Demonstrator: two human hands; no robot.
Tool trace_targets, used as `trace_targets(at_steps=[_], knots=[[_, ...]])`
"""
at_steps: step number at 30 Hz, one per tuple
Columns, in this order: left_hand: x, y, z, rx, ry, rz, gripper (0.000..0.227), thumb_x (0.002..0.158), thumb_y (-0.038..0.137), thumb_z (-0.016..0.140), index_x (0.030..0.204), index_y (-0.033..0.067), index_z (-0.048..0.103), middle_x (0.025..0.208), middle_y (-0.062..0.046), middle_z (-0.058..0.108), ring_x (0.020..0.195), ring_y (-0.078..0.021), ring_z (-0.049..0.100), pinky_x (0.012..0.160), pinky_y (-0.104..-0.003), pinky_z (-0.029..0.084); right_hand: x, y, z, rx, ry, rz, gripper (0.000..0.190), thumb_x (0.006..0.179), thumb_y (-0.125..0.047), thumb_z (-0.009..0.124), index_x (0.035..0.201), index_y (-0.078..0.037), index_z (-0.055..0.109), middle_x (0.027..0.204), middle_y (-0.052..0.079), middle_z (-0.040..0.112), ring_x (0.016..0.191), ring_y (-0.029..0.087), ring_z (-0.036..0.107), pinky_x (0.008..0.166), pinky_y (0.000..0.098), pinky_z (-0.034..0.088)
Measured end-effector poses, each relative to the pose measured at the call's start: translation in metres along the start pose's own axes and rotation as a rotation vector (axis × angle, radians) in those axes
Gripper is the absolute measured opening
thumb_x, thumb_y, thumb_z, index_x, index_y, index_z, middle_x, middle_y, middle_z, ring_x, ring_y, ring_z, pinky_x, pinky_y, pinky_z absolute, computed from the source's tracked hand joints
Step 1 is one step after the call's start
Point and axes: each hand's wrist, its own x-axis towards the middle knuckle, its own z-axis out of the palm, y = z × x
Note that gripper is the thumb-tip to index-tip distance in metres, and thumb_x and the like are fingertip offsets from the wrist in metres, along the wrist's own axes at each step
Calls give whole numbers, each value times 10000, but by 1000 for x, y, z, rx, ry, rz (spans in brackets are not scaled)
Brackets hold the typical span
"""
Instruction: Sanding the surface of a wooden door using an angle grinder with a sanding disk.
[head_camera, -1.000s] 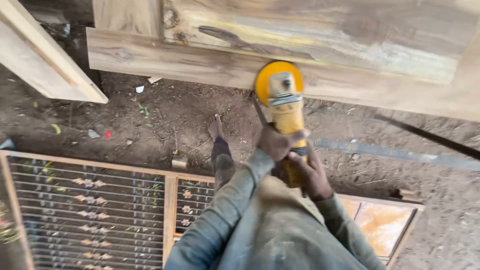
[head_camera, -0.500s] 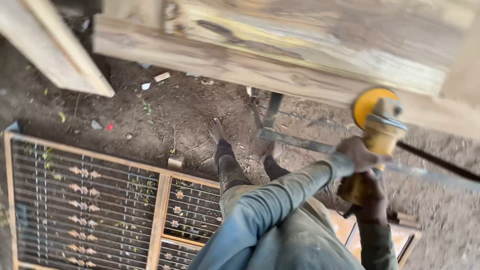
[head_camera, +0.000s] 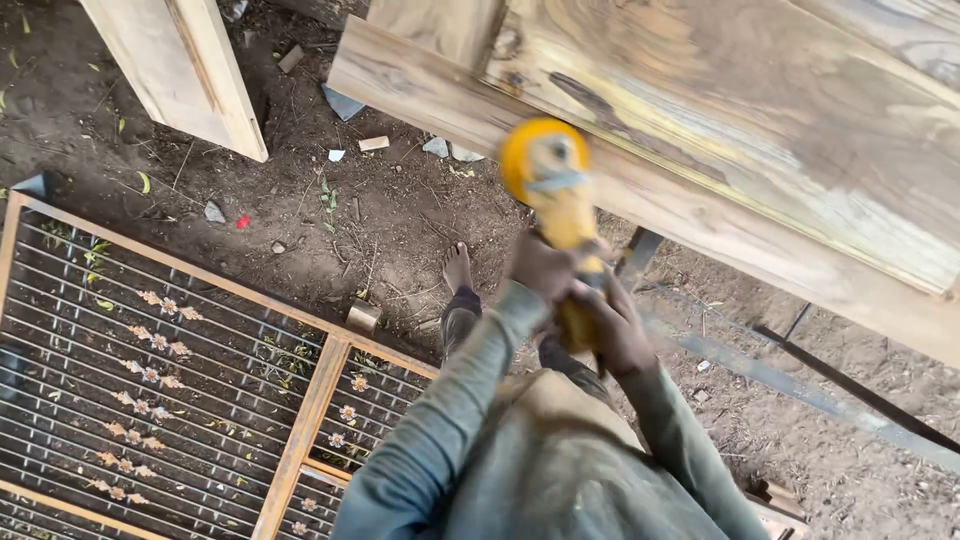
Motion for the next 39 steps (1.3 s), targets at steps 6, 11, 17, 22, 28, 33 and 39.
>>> trace_targets(at_steps=[6, 11, 17, 22, 28, 33, 39], knots=[[29, 65, -86, 97, 115, -44, 263, 792, 224, 839, 931, 9, 782, 873, -72, 797, 702, -145, 764, 623, -264, 618, 60, -14, 88, -17, -143, -53, 475, 1004, -212, 658, 1405, -42, 469, 989, 103, 649, 774, 194, 653, 634, 353, 568], [26, 65, -78, 53, 85, -92, 272, 789, 216, 838, 925, -9, 770, 870, -72, 786, 695, -152, 756, 624, -273, 614, 47, -19, 85, -81, -123, -158, 539, 1024, -244, 655, 1473, -22, 458, 1125, 77, 655, 940, 143, 669, 789, 302, 584], [2, 37, -2, 73, 33, -143, 273, 785, 222, 842, 923, -3, 772, 874, -67, 792, 722, -147, 767, 644, -272, 624, -5, -34, 24, -39, 24, 2, 586, 951, -269, 647, 1451, -41, 442, 993, 97, 659, 794, 175, 666, 660, 341, 571], [-17, 8, 63, 62, -10, -187, 277, 780, 225, 846, 920, -2, 772, 876, -72, 791, 715, -149, 764, 639, -279, 627, -45, -29, -35, 2, 18, -77, 570, 1002, -261, 632, 1467, 12, 449, 1040, 102, 657, 882, 174, 675, 772, 321, 582], [-38, -21, 123, 71, -63, -187, 302, 771, 227, 833, 971, 15, 753, 885, -83, 789, 713, -163, 771, 635, -292, 642, -84, -33, -89, -3, 148, -61, 549, 955, -253, 619, 1437, -30, 481, 1068, 96, 680, 875, 178, 688, 754, 326, 591], [-52, -52, 173, 74, -179, -113, 295, 787, 223, 841, 932, -16, 746, 878, -106, 789, 709, -175, 775, 636, -294, 639, -114, -30, -138, 13, 204, -36, 512, 963, -261, 632, 1398, -21, 505, 1014, 115, 657, 829, 198, 680, 686, 344, 585], [-70, -78, 237, 234, -214, -212, 300, 775, 265, 847, 858, -14, 776, 825, -104, 793, 691, -170, 774, 612, -293, 624, -148, -18, -205, 26, 227, -105, 531, 980, -264, 636, 1434, -27, 496, 1056, 98, 640, 882, 152, 643, 688, 314, 564]])
